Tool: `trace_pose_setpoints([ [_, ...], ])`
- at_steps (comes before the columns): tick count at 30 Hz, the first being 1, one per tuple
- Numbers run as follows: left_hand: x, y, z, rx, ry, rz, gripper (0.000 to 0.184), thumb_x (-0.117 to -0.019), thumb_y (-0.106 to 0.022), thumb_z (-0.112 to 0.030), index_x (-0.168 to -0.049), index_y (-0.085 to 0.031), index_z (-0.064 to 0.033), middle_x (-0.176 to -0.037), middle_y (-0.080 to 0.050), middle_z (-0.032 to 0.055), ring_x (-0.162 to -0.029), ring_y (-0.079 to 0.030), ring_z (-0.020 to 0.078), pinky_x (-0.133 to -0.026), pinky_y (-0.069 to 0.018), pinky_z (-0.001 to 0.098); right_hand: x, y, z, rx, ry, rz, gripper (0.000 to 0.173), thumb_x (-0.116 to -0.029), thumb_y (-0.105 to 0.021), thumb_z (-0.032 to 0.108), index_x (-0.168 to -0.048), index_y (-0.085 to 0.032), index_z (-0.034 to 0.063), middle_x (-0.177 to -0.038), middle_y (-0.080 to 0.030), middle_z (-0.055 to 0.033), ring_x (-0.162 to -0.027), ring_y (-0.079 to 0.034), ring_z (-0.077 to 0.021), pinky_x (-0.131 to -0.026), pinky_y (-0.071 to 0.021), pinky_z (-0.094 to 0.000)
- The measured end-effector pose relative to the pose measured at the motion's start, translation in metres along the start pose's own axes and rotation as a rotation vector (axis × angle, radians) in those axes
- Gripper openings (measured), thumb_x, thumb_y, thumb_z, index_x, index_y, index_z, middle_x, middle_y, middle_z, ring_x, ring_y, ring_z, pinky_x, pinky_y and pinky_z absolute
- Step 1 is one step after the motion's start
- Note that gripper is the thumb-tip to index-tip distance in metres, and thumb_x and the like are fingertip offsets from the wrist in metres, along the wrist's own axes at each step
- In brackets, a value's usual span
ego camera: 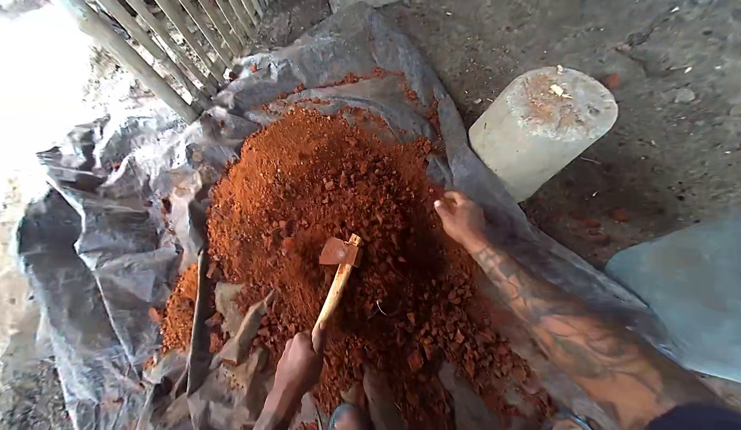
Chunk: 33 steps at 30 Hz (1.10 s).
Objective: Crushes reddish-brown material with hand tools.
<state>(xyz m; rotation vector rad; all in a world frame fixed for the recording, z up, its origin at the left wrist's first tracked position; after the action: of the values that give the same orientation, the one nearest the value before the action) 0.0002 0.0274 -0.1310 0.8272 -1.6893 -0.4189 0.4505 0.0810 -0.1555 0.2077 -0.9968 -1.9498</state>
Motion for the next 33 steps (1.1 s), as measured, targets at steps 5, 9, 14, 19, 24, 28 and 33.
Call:
trace_pose_setpoints([
  [5,0.056,0.072,-0.021,0.210,-0.285,-0.285,0.076,-0.0993,-0.020,-0.072,-0.076,-0.064,-0.0151,-0.058,-0.054,-0.0024,-0.051,-0.055,0.0144,-0.049,-0.0490,0.0401,-0.046,0.000,-0.047,0.349,0.189,0.185,0.066,-0.1020,-0.061,0.043,-0.155,-0.043,0.0074,-0.161,-0.035,-0.0227,-0.139,-0.046,-0.0469,-0.107,-0.0421,-0.0683],
  [9,0.095,0.102,-0.063,0.628,-0.756,-0.525,0.067,-0.0951,-0.028,-0.080,-0.081,-0.057,-0.0219,-0.053,-0.048,-0.0089,-0.041,-0.045,0.0033,-0.036,-0.0408,0.0244,-0.036,-0.016,-0.074,0.384,0.275,0.245,0.068,-0.1029,-0.057,0.047,-0.159,-0.039,0.0129,-0.170,-0.015,-0.0202,-0.151,-0.031,-0.0445,-0.114,-0.0372,-0.0649],
  [14,0.024,0.032,-0.051,0.011,-0.311,-0.240,0.078,-0.1031,-0.024,-0.067,-0.094,-0.069,-0.0035,-0.072,-0.065,0.0152,-0.067,-0.068,0.0315,-0.062,-0.0554,0.0529,-0.007,-0.030,-0.081,0.325,0.321,0.214,0.066,-0.1042,-0.045,0.053,-0.154,-0.047,0.0096,-0.165,-0.035,-0.0148,-0.153,-0.031,-0.0352,-0.125,-0.0196,-0.0592],
  [19,0.019,0.041,-0.042,-0.085,-0.089,0.034,0.079,-0.1031,-0.021,-0.069,-0.090,-0.069,-0.0068,-0.079,-0.065,0.0142,-0.079,-0.067,0.0336,-0.073,-0.0525,0.0595,0.041,-0.041,-0.086,0.238,0.417,0.182,0.077,-0.0985,-0.039,0.069,-0.146,-0.055,0.0108,-0.153,-0.053,-0.0095,-0.151,-0.035,-0.0340,-0.125,-0.0223,-0.0545],
  [24,0.090,0.095,-0.064,0.381,-0.621,-0.485,0.074,-0.0967,-0.024,-0.080,-0.074,-0.057,-0.0180,-0.052,-0.047,-0.0070,-0.041,-0.046,0.0062,-0.037,-0.0412,0.0287,0.088,-0.059,-0.088,0.137,0.492,0.030,0.093,-0.0896,-0.039,0.082,-0.137,-0.061,0.0053,-0.141,-0.062,-0.0147,-0.141,-0.048,-0.0369,-0.119,-0.0334,-0.0561],
  [28,0.081,0.071,-0.060,0.418,-0.759,-0.588,0.077,-0.0959,-0.023,-0.081,-0.082,-0.059,-0.0137,-0.053,-0.048,-0.0043,-0.041,-0.048,0.0056,-0.037,-0.0425,0.0278,0.123,-0.065,-0.067,0.197,0.527,0.008,0.123,-0.0685,-0.042,0.101,-0.148,-0.054,0.0072,-0.146,-0.059,-0.0147,-0.138,-0.052,-0.0378,-0.112,-0.0387,-0.0625],
  [33,0.010,-0.015,-0.014,-0.079,-0.027,0.084,0.082,-0.1025,-0.020,-0.070,-0.094,-0.068,-0.0040,-0.086,-0.068,0.0167,-0.086,-0.069,0.0354,-0.077,-0.0540,0.0590,0.130,-0.081,-0.052,0.334,0.525,0.034,0.121,-0.0651,-0.046,0.102,-0.154,-0.050,0.0197,-0.157,-0.045,-0.0200,-0.140,-0.048,-0.0419,-0.108,-0.0410,-0.0655],
])
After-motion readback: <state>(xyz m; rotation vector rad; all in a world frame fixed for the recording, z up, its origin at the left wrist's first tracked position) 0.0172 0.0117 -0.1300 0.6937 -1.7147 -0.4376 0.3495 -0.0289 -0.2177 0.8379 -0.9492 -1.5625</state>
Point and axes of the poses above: each hand's wrist, its own x-axis away from the middle knuckle, its own y-axis out of the back of the hand, z = x × y, the point moved 5 cm from there along -x, towards the middle knuckle
